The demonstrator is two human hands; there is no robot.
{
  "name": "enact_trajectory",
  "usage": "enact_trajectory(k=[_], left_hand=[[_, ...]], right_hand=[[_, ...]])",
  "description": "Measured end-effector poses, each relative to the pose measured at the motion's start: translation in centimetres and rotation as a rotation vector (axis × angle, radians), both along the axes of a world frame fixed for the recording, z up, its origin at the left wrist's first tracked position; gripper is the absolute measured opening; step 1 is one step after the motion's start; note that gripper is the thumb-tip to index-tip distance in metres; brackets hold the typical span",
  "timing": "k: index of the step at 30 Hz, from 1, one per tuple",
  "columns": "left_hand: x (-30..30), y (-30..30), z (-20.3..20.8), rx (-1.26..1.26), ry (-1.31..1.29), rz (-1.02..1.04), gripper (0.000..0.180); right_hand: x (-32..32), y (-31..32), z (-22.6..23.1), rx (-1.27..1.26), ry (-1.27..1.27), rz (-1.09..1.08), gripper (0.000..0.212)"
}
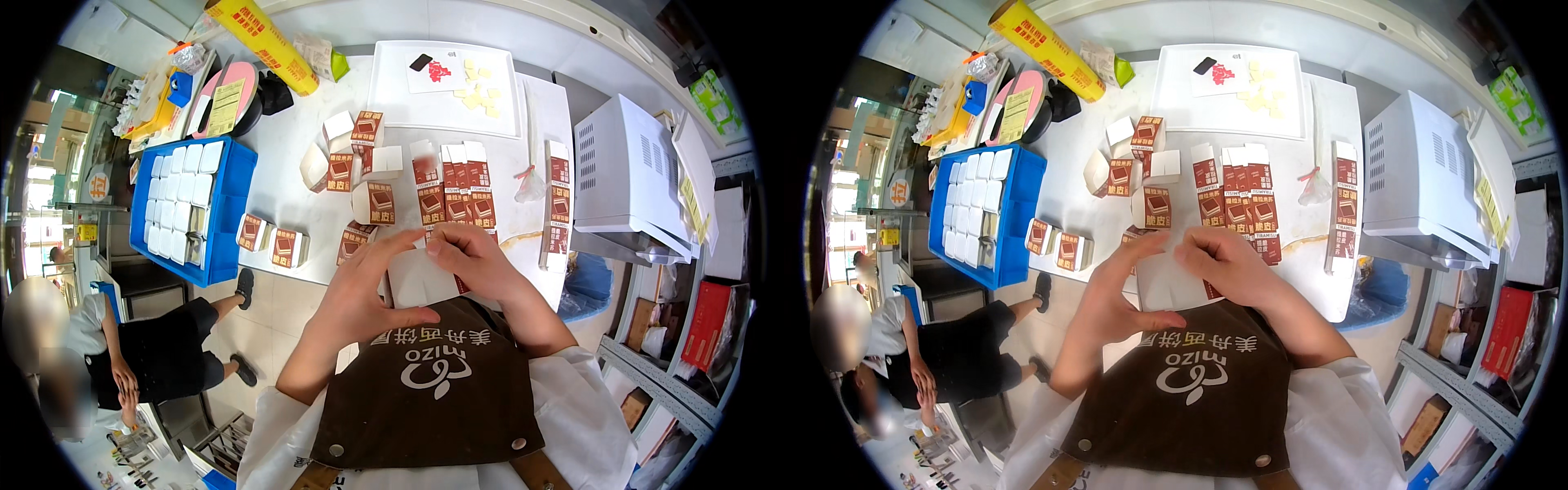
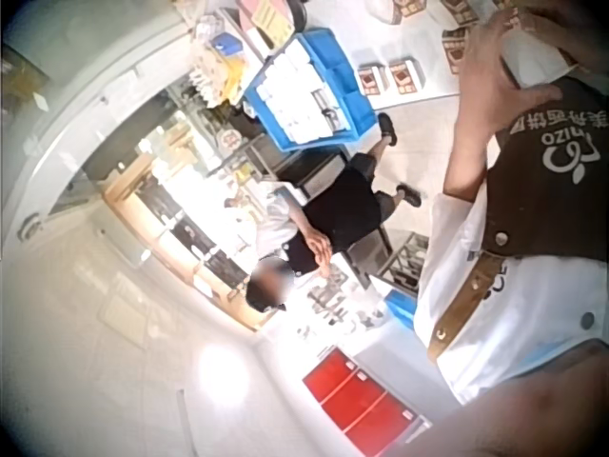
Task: The person assembles small, flat-packed cardboard boxes by folding the flaps and tucking them into slots to form a cube shape. They handle the boxes one at a time, picking them from a pile on the counter and placing the finished units into a blue tray to the left.
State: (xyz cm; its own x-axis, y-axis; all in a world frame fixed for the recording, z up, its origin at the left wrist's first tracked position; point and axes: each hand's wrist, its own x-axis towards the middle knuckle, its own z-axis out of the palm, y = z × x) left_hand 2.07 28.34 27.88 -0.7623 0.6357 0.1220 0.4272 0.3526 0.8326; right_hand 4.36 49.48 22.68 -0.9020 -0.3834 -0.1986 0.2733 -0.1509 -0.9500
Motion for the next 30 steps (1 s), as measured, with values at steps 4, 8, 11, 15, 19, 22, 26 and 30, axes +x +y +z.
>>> enact_trajectory(k=[4,8,11,15,19,22,26,30], left_hand=[[-0.1,0.0,-0.3,-0.066,-0.035,0.004,0.076],[-0.3,-0.6,-3.6,0.325,-0.180,0.173,0.066],[-0.1,0.0,-3.8,0.537,-0.303,0.319,0.074],[0.5,1.2,-4.3,0.579,-0.428,0.341,0.083],[0.5,1.3,-5.6,0.620,-0.459,0.487,0.075],[0.1,-0.7,-6.8,0.724,-0.590,0.559,0.071],[0.4,-1.8,-7.8,0.812,-0.733,0.532,0.071],[0.0,-0.9,-8.0,0.693,-0.407,0.547,0.077]], right_hand=[[-0.2,-0.4,-1.1,-0.007,0.126,-0.169,0.025],[0.2,-1.4,-0.7,-0.398,-0.180,-0.312,0.036],[0.9,-1.3,-4.7,-0.355,-0.023,-0.154,0.044],[1.3,-3.3,-4.7,-0.333,-0.033,-0.146,0.035],[0.6,-3.4,-4.1,-0.478,-0.174,-0.267,0.040],[0.2,-3.1,-1.9,-0.530,-0.168,-0.279,0.030],[0.6,-1.6,-3.5,-0.398,-0.086,-0.026,0.020],[0.0,-1.6,-2.4,-0.407,-0.114,-0.089,0.018]])
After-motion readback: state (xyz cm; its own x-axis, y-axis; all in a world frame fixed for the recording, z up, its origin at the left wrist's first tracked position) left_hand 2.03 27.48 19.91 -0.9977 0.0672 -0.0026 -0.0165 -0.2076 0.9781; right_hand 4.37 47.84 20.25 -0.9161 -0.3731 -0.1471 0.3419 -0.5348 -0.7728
